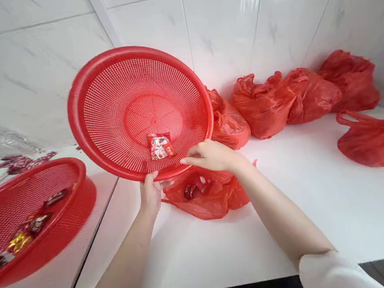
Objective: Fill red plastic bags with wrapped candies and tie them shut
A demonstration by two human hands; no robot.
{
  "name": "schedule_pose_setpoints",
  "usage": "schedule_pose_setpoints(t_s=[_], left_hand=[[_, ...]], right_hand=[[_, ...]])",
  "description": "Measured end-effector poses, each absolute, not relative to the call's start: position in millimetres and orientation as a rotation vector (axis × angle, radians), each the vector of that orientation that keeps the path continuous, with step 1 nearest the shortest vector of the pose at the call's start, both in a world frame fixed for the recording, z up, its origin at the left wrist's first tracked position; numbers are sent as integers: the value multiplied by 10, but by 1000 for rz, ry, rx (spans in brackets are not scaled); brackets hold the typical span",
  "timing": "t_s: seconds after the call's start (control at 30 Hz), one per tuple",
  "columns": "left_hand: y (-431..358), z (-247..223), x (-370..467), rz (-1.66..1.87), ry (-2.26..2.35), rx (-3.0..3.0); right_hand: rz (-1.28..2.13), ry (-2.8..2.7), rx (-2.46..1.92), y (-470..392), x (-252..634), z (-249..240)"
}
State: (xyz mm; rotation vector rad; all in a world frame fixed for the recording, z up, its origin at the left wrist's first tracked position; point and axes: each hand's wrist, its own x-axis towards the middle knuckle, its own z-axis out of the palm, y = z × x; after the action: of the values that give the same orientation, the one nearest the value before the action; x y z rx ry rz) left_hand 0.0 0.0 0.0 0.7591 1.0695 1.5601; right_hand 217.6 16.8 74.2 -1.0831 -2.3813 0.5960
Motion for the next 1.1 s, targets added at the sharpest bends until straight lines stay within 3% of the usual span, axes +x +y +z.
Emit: schedule_pose_setpoints(t_s=[0.17,0.37,0.83,1.1], left_hand=[[-161,29,138,1501,1044,837],[-337,26,333,1330,971,799],[-139,128,95,1443,1009,730],[-104,114,60,1479,1024,750]], right_hand=[[438,-2254,-1044,188,1947,596],[195,-2133,-1560,261,1797,372],[989,-1977,-1039,211,2297,794],[800,-2327,-1122,121,2293,859]])
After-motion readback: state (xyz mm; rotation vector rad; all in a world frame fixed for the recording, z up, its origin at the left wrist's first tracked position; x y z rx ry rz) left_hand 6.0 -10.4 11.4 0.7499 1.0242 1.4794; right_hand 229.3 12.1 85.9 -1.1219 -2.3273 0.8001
